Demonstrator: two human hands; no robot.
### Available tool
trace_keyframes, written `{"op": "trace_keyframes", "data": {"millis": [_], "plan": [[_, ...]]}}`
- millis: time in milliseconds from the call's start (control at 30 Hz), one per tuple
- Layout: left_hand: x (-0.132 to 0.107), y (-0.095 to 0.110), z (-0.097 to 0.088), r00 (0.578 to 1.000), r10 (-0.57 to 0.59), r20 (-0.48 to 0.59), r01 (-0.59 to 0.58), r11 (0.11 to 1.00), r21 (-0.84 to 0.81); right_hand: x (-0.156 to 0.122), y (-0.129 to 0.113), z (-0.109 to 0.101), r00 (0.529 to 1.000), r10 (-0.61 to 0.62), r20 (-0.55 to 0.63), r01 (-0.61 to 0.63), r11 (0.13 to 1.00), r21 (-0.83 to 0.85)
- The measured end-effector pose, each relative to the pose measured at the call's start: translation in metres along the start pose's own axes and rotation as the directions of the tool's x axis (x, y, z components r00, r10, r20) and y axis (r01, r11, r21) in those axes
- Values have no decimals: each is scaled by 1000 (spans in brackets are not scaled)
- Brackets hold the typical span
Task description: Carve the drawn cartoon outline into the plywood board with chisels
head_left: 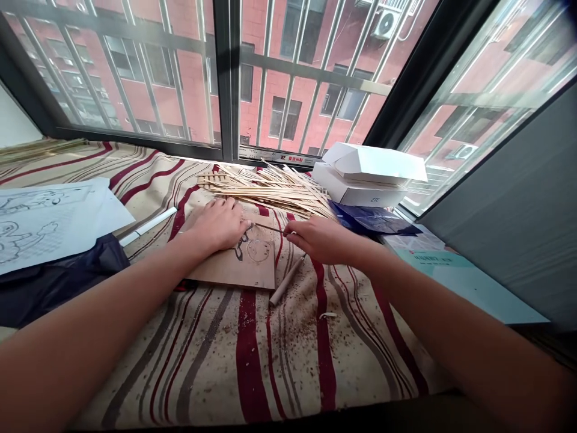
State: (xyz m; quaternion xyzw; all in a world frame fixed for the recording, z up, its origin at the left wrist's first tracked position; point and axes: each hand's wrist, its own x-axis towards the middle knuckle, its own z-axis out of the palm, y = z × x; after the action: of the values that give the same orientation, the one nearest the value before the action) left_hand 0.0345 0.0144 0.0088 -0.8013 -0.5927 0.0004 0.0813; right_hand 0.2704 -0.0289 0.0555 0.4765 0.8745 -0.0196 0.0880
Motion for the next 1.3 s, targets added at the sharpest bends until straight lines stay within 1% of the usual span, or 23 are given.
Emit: {"op": "trace_keyframes", "data": {"millis": [67, 100, 167, 233, 300, 400, 467, 600, 733, 833, 900, 967, 1033, 1100, 1167, 1233, 1300], "plan": [[1, -4, 5, 996, 90, -15, -90, 996, -11, 4, -1, -6, 999, -36, 13, 36, 999, -15], [1, -5, 7, 992, 123, -14, -123, 992, -18, 4, -1, -5, 999, -35, -4, 35, 999, -13], [1, -6, 10, 988, 155, -3, -155, 988, -29, 3, 0, 2, 999, 3, -45, -4, 1000, -18], [0, -7, 9, 989, 147, -3, -147, 989, -32, -1, 2, 11, 997, 49, -54, -50, 998, -26], [-1, -8, 7, 990, 139, 25, -138, 989, -46, -5, 5, 17, 998, 56, -37, -57, 998, -20], [-1, -14, 5, 983, 120, 140, -109, 990, -85, -10, 7, 16, 998, 44, -33, -43, 999, 28], [0, -18, 6, 977, 124, 171, -105, 988, -111, -12, 6, 12, 999, 34, -32, -32, 998, 54], [2, -20, 9, 983, 129, 127, -112, 984, -136, -19, 0, 8, 999, 22, -31, -22, 1000, 1], [0, -15, 7, 988, 59, 144, -43, 993, -112, -22, -10, 13, 999, 35, -25, -37, 996, -80], [-1, -13, 5, 987, 89, 131, -78, 993, -87, -17, -18, 19, 997, 78, -11, -79, 986, -150], [-1, -13, 5, 986, 112, 124, -103, 992, -76, -11, -19, 22, 998, 68, -17, -70, 981, -182], [-1, -13, 5, 987, 102, 123, -94, 993, -70, -8, -13, 23, 998, 55, -10, -56, 983, -174], [0, -13, 6, 988, 90, 126, -82, 995, -65, -7, -3, 22, 999, 37, -9, -38, 993, -110], [0, -14, 6, 988, 87, 129, -79, 995, -62, -8, 7, 21, 999, 48, -20, -49, 997, -53], [1, -14, 6, 986, 89, 138, -81, 994, -67, -8, 14, 22, 997, 66, -40, -67, 997, -35], [1, -14, 7, 985, 102, 143, -91, 993, -79, -8, 15, 22, 995, 85, -56, -87, 995, -39], [2, -15, 9, 984, 109, 139, -97, 991, -92, -7, 9, 23, 995, 83, -54, -85, 996, -35]]}}
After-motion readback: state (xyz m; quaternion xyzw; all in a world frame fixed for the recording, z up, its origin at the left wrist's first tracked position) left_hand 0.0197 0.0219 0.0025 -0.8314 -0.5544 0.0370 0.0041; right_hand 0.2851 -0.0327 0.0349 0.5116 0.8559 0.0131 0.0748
